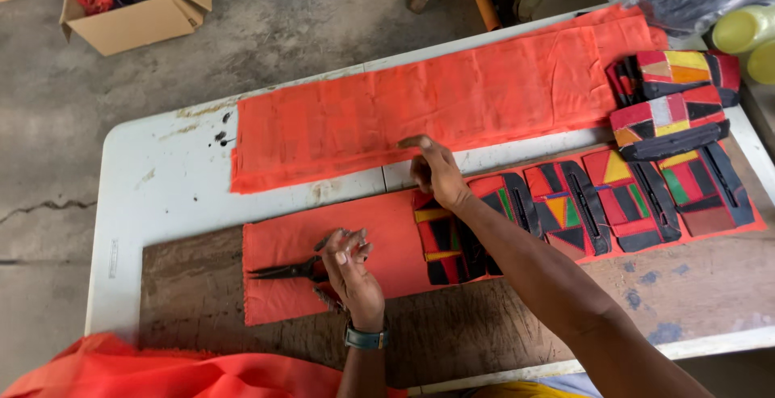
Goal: The person assembles small, colorful, patterned fabric pouches by hand. They repeatedly pick up a pouch, apply a substance from a jar using a small tool, and place the pouch onto a larger orange fabric sheet. The person works methodically, handling each pouch individually.
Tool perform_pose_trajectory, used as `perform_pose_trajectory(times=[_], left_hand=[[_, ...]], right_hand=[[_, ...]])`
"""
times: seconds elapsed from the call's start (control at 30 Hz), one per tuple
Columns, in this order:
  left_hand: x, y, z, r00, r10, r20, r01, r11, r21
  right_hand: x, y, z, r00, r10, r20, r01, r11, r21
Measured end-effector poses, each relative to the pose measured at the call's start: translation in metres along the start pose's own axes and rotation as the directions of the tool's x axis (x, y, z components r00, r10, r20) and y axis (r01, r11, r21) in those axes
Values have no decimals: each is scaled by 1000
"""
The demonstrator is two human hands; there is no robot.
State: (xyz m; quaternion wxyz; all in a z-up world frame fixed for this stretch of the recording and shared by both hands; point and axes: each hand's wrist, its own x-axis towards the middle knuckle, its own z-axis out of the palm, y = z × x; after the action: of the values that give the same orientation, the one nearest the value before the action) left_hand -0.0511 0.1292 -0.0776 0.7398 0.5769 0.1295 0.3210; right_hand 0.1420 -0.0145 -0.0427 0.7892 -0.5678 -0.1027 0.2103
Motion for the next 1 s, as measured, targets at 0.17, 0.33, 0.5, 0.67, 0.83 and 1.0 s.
perform_pose_trajectory(times=[0.17,0.33,0.5,0.67,0.83,1.0], left_hand=[[-2,1,-1,1000,-15,-16,15,1000,-3],[4,2,-1,999,-29,-30,27,998,-58],[7,-7,-2,999,-16,-37,11,991,-132],[9,-5,-6,993,-42,-113,4,949,-314],[5,-2,-19,960,-205,-193,97,884,-457],[1,-12,-17,979,-117,-168,39,912,-407]], right_hand=[[9,14,24,994,-19,104,28,996,-81],[2,21,35,998,-6,55,14,990,-137],[-39,30,38,997,-6,73,12,996,-83],[-81,33,54,988,-49,149,63,994,-90],[-118,36,68,980,-88,177,107,989,-100],[-138,31,61,988,-9,157,21,997,-76]])
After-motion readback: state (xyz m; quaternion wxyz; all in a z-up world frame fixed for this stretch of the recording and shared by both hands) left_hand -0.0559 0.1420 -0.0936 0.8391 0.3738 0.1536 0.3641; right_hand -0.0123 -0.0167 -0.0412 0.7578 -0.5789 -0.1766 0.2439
